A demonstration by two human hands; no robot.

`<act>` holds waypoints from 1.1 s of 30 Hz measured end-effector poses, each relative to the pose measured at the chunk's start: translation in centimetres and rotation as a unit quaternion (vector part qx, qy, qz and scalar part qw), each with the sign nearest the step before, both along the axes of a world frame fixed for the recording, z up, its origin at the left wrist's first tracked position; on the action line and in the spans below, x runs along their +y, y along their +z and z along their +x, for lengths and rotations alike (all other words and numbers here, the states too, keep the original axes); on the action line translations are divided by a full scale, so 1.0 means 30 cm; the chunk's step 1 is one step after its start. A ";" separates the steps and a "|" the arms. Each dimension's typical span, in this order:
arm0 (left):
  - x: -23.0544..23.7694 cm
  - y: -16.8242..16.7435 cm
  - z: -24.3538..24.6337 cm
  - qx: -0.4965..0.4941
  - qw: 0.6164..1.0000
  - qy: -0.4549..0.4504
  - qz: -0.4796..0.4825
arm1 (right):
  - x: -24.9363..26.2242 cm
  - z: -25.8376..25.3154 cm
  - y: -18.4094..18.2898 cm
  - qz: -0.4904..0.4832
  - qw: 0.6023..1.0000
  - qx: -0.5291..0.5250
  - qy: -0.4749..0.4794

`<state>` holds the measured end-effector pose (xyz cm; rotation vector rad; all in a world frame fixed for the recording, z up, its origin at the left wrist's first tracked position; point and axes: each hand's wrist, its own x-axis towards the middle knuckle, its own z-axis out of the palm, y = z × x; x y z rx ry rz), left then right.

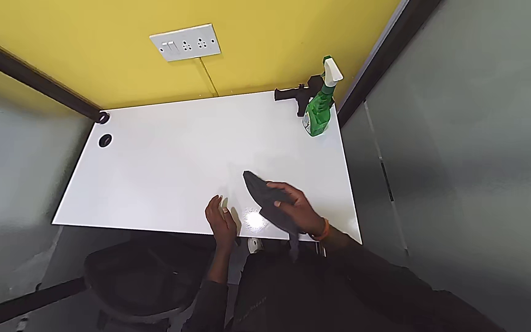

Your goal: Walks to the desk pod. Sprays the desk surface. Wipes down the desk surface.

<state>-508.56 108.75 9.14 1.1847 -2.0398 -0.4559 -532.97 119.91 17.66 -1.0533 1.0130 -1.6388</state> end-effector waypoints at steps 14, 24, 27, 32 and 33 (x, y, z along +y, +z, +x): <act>-0.004 -0.013 -0.008 -0.036 0.999 0.008 -0.009 | 0.096 -0.331 -0.033 0.133 0.849 0.479 -0.181; -0.015 -0.019 -0.041 -0.165 0.986 0.029 0.009 | -0.098 -0.097 -0.163 0.200 0.679 0.698 0.108; -0.015 -0.019 -0.036 -0.160 0.987 0.022 0.021 | -0.177 -0.109 -0.168 0.194 0.676 0.702 0.114; -0.016 -0.014 -0.027 -0.119 0.992 0.003 0.028 | -0.362 -0.189 -0.177 0.170 0.713 0.676 0.074; -0.017 -0.013 -0.024 -0.108 0.994 -0.001 0.028 | -0.404 -0.211 -0.182 0.170 0.723 0.668 0.047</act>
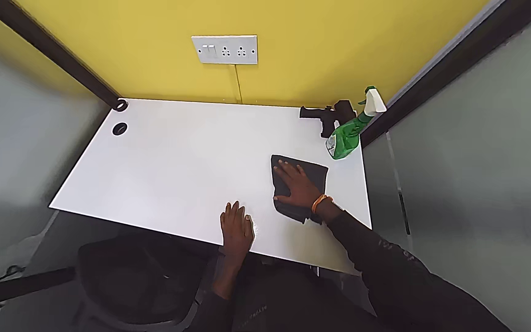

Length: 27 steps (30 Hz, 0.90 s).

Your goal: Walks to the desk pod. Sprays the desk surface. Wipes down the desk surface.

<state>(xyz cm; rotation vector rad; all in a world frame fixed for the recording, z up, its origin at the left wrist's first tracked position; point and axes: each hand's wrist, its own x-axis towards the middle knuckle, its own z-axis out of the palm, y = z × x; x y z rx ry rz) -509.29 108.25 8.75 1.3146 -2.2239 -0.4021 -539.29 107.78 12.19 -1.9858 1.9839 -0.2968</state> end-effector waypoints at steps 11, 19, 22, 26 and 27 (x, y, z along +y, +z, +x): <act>-0.001 0.000 0.037 0.107 0.992 -0.060 -0.006 | -0.347 -0.059 0.002 -0.075 0.986 0.044 -0.139; 0.003 0.021 0.080 0.219 0.968 -0.119 0.024 | -0.409 0.133 -0.023 -0.058 0.997 0.035 -0.033; 0.005 0.022 0.090 0.226 0.966 -0.123 0.009 | -0.356 0.328 -0.007 -0.029 0.998 0.007 0.055; -0.001 0.066 0.101 0.218 0.970 -0.097 -0.051 | -0.206 0.578 0.004 -0.011 0.974 -0.074 0.215; -0.006 0.089 0.110 0.223 0.969 -0.084 -0.062 | -0.157 0.627 -0.001 -0.032 0.962 -0.118 0.243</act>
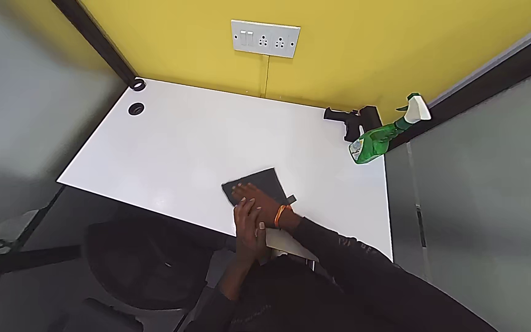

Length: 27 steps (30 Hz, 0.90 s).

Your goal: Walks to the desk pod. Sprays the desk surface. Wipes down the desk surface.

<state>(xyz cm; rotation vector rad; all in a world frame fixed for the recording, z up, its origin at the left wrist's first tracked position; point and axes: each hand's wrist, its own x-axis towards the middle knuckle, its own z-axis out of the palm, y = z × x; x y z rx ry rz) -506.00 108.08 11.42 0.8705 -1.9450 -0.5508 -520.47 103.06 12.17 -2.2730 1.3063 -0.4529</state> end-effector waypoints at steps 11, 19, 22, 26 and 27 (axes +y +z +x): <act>-0.049 0.072 0.092 0.002 0.993 0.112 0.029 | 0.264 0.077 0.011 0.074 0.994 0.073 0.046; -0.042 0.018 -0.054 -0.036 0.998 0.029 0.042 | 0.485 -0.182 0.012 0.048 0.975 0.106 -0.187; -0.040 -0.015 -0.074 -0.078 0.995 0.019 0.058 | 0.600 -0.336 0.007 0.046 0.941 0.139 -0.305; -0.059 -0.035 -0.054 -0.128 0.990 0.021 0.050 | 0.743 -0.499 0.027 0.099 0.893 0.178 -0.402; -0.069 -0.034 -0.041 -0.133 0.990 0.025 0.048 | 0.774 -0.525 0.028 0.106 0.888 0.180 -0.411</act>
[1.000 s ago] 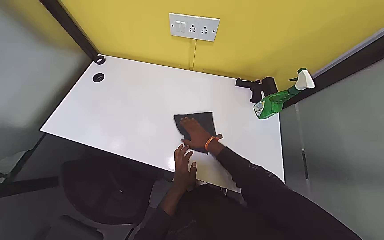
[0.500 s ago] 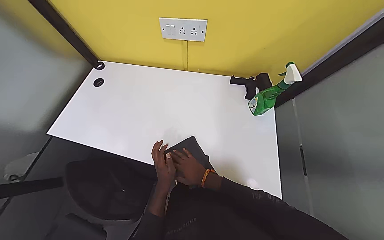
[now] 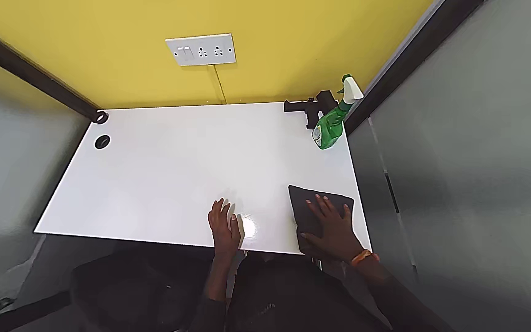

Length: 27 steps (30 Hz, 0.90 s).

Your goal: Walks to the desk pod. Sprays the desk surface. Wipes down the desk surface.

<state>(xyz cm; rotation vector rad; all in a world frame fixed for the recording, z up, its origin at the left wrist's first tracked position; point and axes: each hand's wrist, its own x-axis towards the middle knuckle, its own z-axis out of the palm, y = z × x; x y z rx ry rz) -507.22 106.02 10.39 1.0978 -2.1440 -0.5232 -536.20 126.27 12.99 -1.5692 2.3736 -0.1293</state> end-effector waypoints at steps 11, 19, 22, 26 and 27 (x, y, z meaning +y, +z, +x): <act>-0.063 -0.042 0.115 -0.034 0.998 0.047 -0.010 | -0.211 -0.065 -0.028 -0.033 0.999 0.004 0.040; -0.064 -0.061 0.117 -0.027 0.998 0.053 -0.014 | -0.730 -0.139 -0.058 -0.077 0.995 0.011 0.057; -0.061 -0.064 0.119 -0.017 0.998 0.065 -0.014 | -0.834 -0.087 -0.049 -0.096 0.995 0.004 0.019; -0.054 -0.059 0.126 0.010 0.997 0.075 -0.009 | -0.864 0.005 -0.047 -0.113 0.994 -0.011 0.000; -0.054 -0.060 0.127 0.013 0.997 0.077 -0.009 | -0.859 0.024 -0.055 -0.120 0.993 -0.017 0.014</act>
